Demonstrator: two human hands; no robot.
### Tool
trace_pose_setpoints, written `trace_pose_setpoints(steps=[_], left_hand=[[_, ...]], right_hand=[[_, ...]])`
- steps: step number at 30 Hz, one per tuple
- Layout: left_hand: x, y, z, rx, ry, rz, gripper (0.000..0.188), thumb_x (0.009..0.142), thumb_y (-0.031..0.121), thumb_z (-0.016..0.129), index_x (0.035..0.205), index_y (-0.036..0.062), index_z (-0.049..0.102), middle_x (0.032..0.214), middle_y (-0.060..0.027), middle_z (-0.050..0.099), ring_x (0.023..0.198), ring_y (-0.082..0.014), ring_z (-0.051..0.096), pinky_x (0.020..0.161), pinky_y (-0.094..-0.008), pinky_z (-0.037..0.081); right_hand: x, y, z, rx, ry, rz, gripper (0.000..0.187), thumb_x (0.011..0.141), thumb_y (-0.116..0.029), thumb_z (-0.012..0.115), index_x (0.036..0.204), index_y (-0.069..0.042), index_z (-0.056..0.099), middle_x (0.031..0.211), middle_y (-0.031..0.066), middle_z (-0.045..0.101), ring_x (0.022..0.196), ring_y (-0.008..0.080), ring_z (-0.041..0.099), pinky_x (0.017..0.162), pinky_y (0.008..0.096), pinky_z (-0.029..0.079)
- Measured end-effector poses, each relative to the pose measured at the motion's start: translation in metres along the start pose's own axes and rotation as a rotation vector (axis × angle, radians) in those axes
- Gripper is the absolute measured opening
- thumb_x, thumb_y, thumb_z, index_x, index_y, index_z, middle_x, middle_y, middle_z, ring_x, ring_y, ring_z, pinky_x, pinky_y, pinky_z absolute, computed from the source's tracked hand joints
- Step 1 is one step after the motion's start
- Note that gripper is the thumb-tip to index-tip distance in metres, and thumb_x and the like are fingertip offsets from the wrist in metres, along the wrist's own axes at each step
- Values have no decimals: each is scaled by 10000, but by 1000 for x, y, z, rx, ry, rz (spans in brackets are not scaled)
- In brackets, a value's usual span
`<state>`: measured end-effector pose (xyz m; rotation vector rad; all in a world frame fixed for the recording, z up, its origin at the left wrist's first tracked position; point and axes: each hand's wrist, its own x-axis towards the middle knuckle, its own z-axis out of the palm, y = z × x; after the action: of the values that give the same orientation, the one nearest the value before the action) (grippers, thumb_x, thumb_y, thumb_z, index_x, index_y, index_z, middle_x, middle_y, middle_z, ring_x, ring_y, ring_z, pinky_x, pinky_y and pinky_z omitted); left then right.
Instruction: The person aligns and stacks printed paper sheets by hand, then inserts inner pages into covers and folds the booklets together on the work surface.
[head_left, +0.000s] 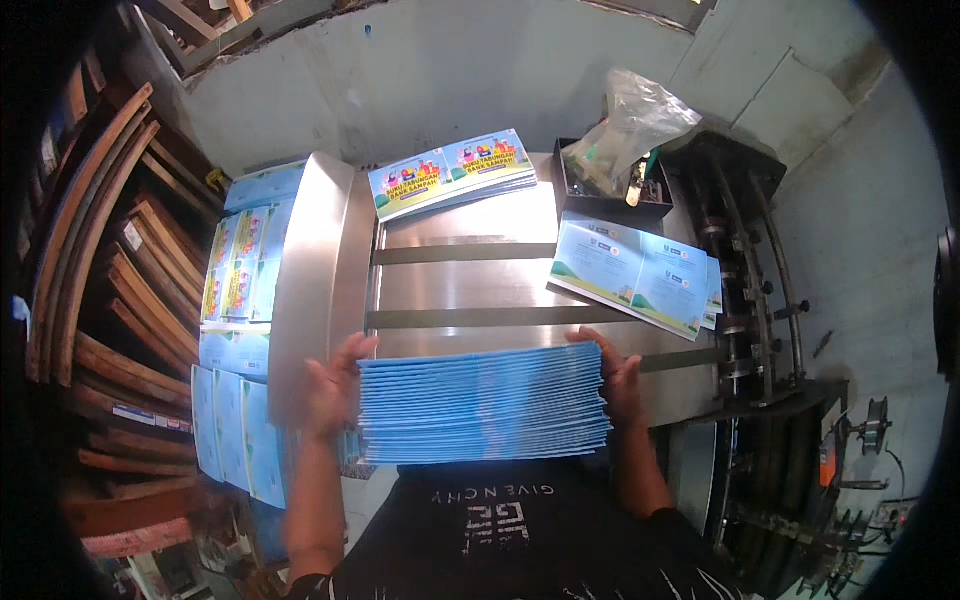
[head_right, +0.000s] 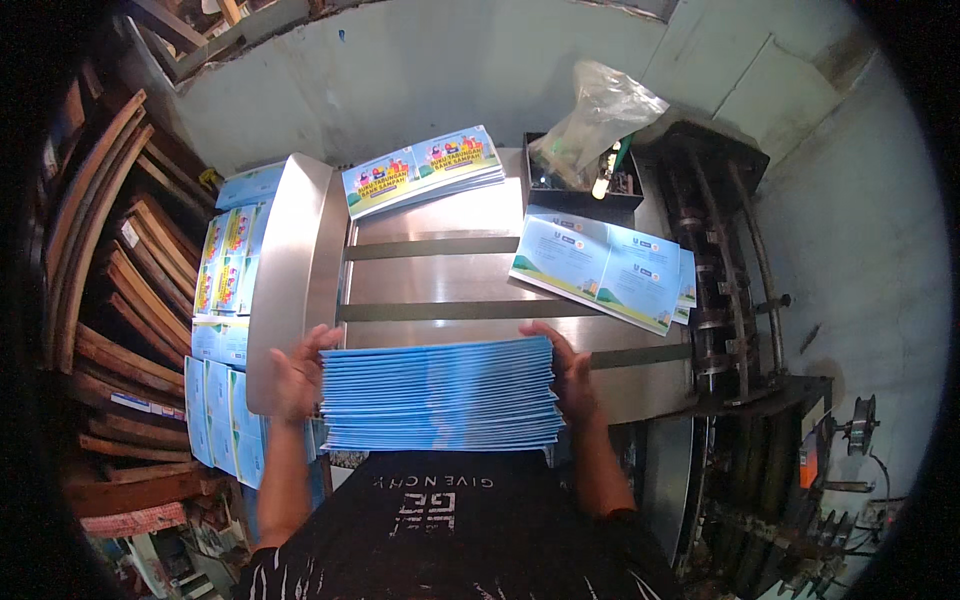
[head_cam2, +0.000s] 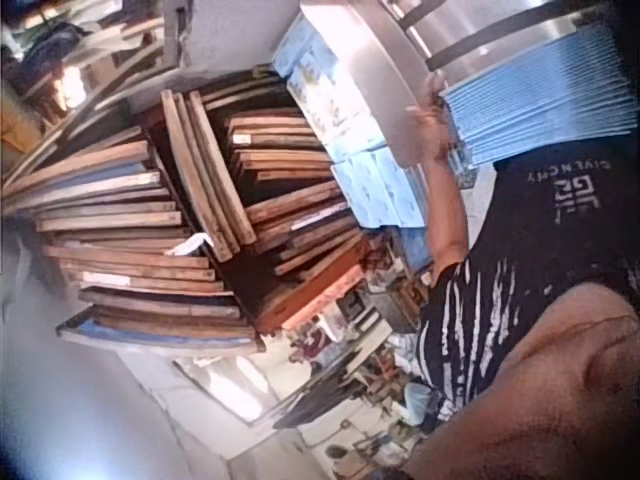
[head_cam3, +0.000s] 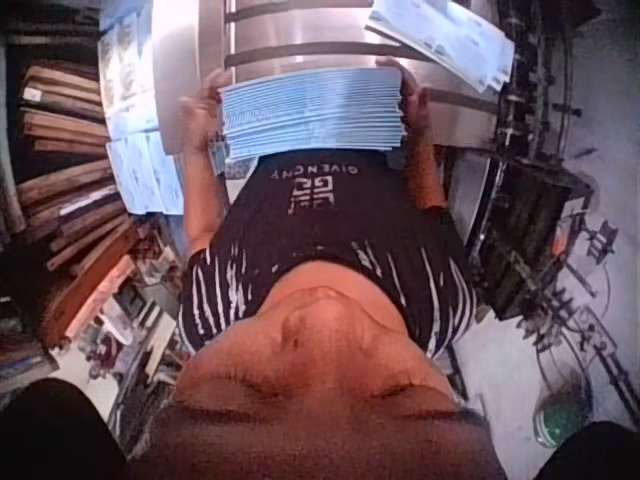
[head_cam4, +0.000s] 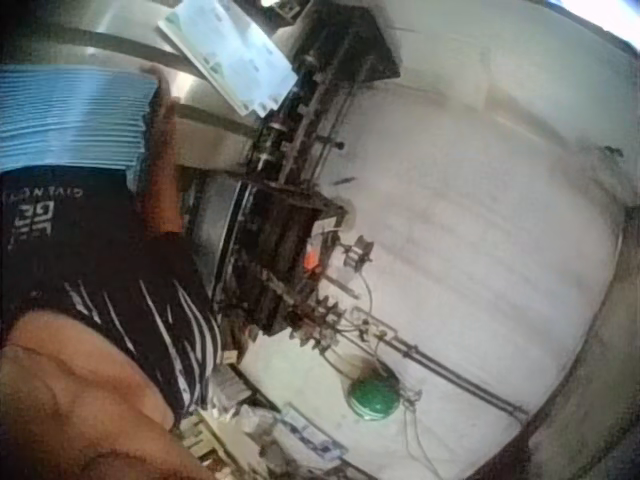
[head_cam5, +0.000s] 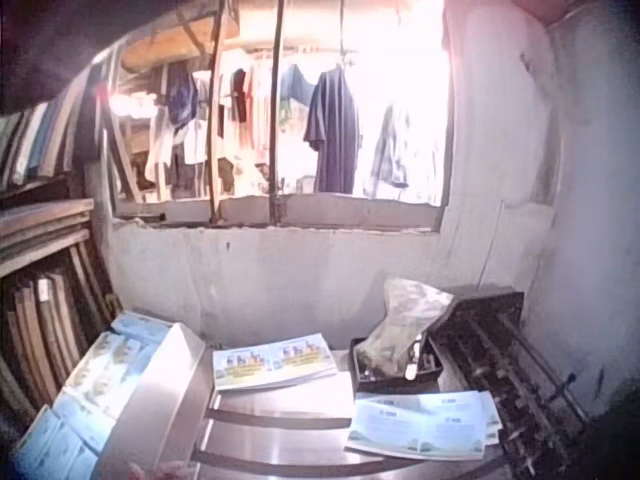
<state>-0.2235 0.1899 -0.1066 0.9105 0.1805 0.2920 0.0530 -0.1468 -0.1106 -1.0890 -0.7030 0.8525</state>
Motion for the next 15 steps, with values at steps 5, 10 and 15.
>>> trace_pose_setpoints(steps=[5,10,15], left_hand=[[-6,-33,40,-7,220,131,956,919,772,224,1574,79,146,1606,-150,257,1471,-288,258,1206,-429,192],[-40,-63,7,153,271,28,973,917,781,223,1584,84,99,1635,-124,171,1490,-266,192,1215,-415,156],[-24,-43,28,62,272,140,917,931,700,432,1573,93,182,1514,-103,393,1373,-253,393,1157,-436,297]], right_hand=[[-11,-8,27,-28,248,48,1108,851,-850,230,1572,-28,45,1647,136,113,1512,268,133,1219,400,137],[-37,2,42,-104,291,101,1134,830,-872,230,1572,-27,86,1648,136,115,1506,277,153,1218,422,121],[-21,1,36,-65,272,63,1112,865,-812,356,1568,-4,59,1640,176,99,1507,297,117,1210,436,110]])
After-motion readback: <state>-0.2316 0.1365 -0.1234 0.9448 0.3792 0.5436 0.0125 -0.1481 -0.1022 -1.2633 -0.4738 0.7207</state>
